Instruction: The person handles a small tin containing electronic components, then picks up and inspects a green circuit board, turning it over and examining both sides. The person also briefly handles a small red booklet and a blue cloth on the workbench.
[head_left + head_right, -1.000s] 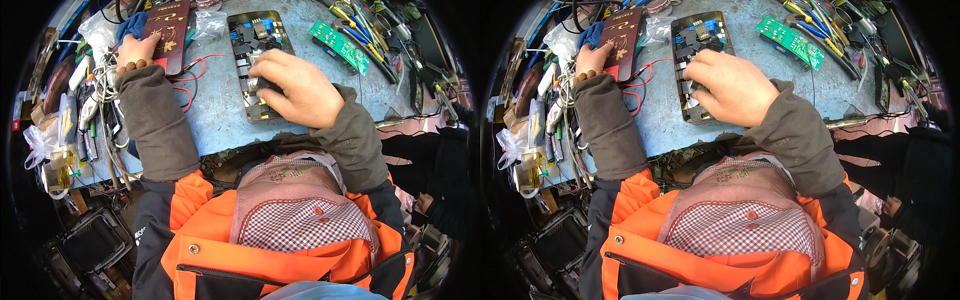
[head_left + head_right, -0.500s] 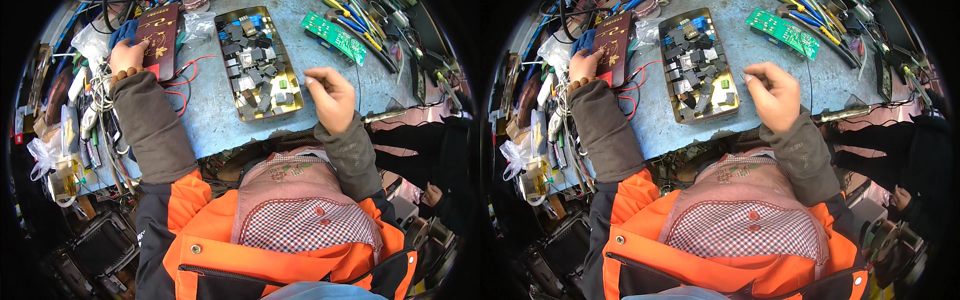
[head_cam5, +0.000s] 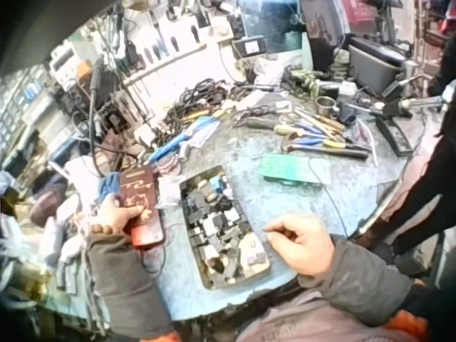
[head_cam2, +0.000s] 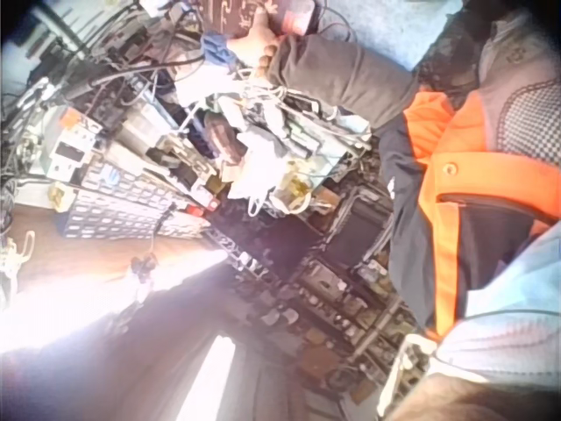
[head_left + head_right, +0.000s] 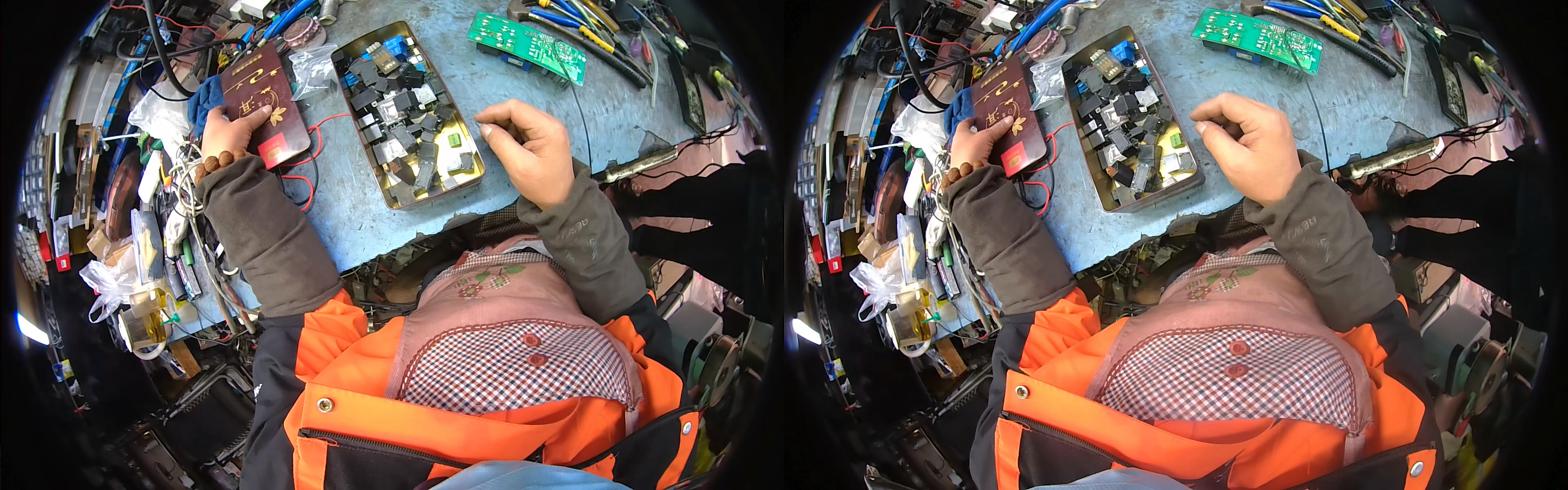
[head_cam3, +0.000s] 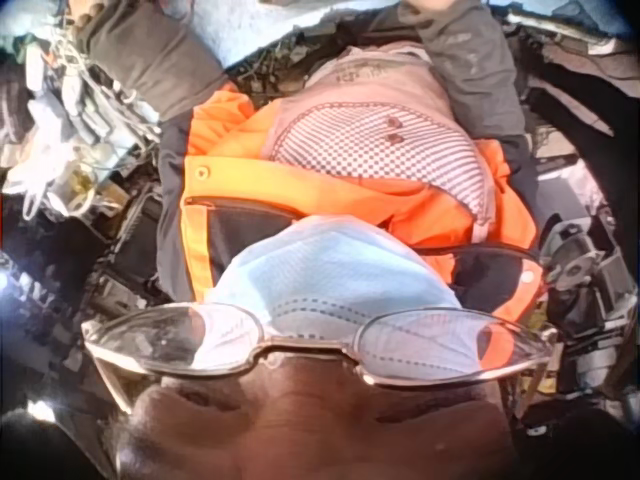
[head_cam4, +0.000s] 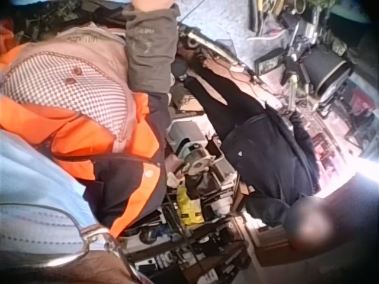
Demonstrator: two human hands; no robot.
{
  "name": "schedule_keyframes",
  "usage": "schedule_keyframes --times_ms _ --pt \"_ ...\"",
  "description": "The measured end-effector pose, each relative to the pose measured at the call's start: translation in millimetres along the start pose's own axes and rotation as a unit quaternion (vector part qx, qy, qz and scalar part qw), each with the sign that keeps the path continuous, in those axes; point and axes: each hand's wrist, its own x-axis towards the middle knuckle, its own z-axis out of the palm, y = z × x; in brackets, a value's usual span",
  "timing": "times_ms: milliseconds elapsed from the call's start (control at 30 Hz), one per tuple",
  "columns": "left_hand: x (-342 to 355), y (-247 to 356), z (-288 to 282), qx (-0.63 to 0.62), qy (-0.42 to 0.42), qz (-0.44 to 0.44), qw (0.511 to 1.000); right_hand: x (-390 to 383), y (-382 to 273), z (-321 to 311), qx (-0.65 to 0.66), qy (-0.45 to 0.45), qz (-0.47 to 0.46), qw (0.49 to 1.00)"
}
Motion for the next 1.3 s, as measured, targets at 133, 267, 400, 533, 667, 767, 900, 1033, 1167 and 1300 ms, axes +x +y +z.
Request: schedule_keyframes --times_ms 133,267,400,533,667,767,900,1033,1167,1300 --pt "7 -13 -9 -0.135 -0.060 -0.010 0.989 1 -2 0 -0.022 -0.011 -0.014 1.000" --pt "8 -12 -15 -0.293 -0.025 0.006 0.956 1 -7 -1 -0.048 -0.031 -0.008 0.998" --pt "-2 -6 -26 -0.416 0.038 0.081 0.905 -2 -8 -2 -0.043 -0.009 -0.018 0.999" --pt "5 -19 -38 -0.517 0.056 0.118 0.846 -2 -27 1 -0.153 -0.041 -0.174 0.972" --pt "-7 0 -31 -0.608 0.007 0.126 0.783 9 -67 23 -0.280 -0.148 -0.322 0.892" --pt "6 -17 -29 -0.616 -0.002 0.094 0.782 9 -59 41 -0.379 -0.180 -0.296 0.858" --pt "12 -20 -26 -0.641 -0.014 0.054 0.765 1 -62 26 -0.395 -0.079 -0.241 0.883" --pt "-1 -2 -24 -0.692 -0.148 -0.026 0.706 -15 -46 3 -0.237 -0.016 -0.194 0.952" --pt "-16 28 6 -0.641 -0.249 -0.034 0.725 -30 -4 6 0.030 0.057 -0.010 0.998" --pt "-26 42 41 -0.570 -0.368 -0.010 0.734 -26 -12 4 0.008 0.010 -0.068 0.998"
